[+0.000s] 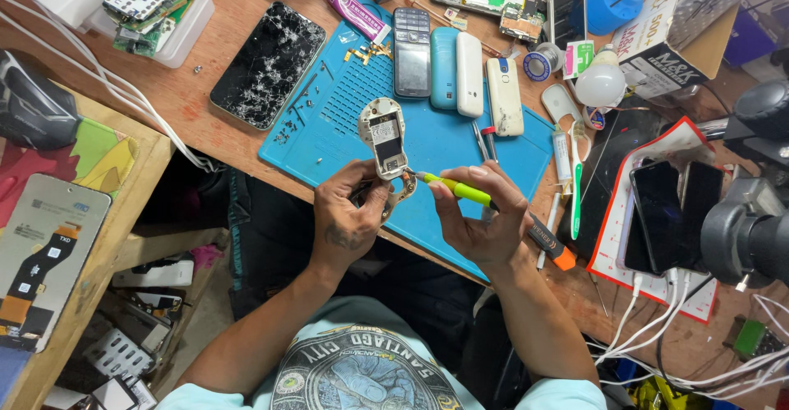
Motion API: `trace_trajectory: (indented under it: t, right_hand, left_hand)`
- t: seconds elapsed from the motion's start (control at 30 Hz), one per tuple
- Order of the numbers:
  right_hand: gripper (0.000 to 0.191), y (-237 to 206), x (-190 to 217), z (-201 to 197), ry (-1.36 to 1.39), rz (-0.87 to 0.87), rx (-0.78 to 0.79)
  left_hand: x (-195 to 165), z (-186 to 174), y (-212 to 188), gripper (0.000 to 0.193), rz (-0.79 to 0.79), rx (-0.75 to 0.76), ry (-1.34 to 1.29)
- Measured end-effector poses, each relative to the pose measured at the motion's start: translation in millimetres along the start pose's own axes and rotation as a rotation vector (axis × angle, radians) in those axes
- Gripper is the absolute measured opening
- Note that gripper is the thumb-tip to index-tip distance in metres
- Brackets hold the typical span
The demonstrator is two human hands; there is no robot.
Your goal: The person disassembles a small beige electronic device using a utility knife, tweezers, and a screwdriver. They pry open the casing, remove internal components, and separate the battery and circuit board from the housing.
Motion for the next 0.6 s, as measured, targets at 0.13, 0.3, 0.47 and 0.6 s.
trace_trajectory:
  t: [0.13,0.3,0.47,0.6]
  right_hand:
    - [0.047,5,5,1,-0.091,0.001,-0.013]
    - [0.049,15,8,2,-0.035,-0.038,0.104]
    - [0.047,28,16,4,0.009,-0.055,0.202]
    - [0.054,26,18,1,-0.046,-0.02,0.157]
  left_hand:
    - [-1,1,-1,0.016,0.026,-0.026,0.015]
    - [1,0,0,0.016,0.01,-0.024,-0.009]
    - [-3,-4,0,0.014,0.059,-0.026,0.037]
    - [-3,-4,-1,0.016,0.046,-0.034,0.002]
Point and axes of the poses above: each hand's wrist, its own y-axis towards the middle knuckle, its own z-axis out of the palm, x = y × z, the point moved 6 cm from there along y, towards the middle knuckle, and after that the axes turned 11 degrees about y, right-handed, at the moved point
